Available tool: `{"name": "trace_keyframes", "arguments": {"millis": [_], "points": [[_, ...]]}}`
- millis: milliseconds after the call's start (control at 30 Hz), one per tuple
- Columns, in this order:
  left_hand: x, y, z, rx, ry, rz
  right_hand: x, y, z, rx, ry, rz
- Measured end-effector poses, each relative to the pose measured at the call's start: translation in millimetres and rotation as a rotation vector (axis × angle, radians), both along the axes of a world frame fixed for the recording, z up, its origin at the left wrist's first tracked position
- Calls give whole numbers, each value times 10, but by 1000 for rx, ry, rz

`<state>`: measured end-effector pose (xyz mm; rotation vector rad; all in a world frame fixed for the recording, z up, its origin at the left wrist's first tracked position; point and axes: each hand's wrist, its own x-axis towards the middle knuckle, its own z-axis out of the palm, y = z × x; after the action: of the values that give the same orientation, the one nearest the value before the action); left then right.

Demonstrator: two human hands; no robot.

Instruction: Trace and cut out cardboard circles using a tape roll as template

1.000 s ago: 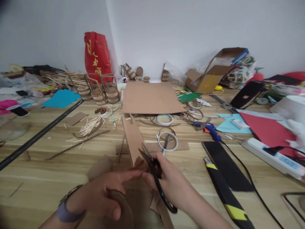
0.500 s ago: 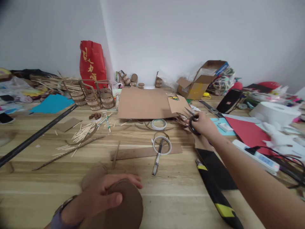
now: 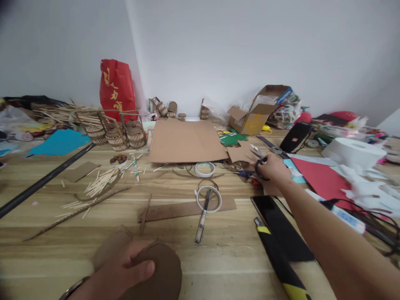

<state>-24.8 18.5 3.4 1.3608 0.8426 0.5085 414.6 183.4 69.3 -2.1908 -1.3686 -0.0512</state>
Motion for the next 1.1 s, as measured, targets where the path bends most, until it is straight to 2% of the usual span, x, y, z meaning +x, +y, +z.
{"name": "trace_keyframes", "arguments": {"millis": [67,133,200,267,367,433,500,567,667,833,1000,1100], "points": [[12,13,-33,-24,8,46,-78,-69,77,-48,31,-17],[35,30,-50,-76,20,121,-223,-169,170,-38,51,32],[62,50,-54,-131,22,234,-447,-317,227,-10,85,162],[91,68,-58,-160,5,356,-750,-532,195,6,165,318],[129,83,-72,-164,-10,503,-1299,-967,-40,23,344,559],[151,82,-74,-175,-11,534,-1658,-1267,-256,-22,481,673],[175,69,-55,-188,-83,502,-1952,-1500,-447,-70,774,719],[201,48,-15,-204,-161,462,-2149,-1626,-571,-66,887,707],[234,9,51,-225,-219,408,-2256,-1645,-631,-65,944,684],[224,-3,96,-287,-227,269,-2124,-1608,-649,-190,1001,693],[154,62,99,-216,-187,306,-1988,-1670,-735,-328,1031,865],[153,62,85,-208,-105,154,-1976,-1679,-784,-394,1123,930]]}}
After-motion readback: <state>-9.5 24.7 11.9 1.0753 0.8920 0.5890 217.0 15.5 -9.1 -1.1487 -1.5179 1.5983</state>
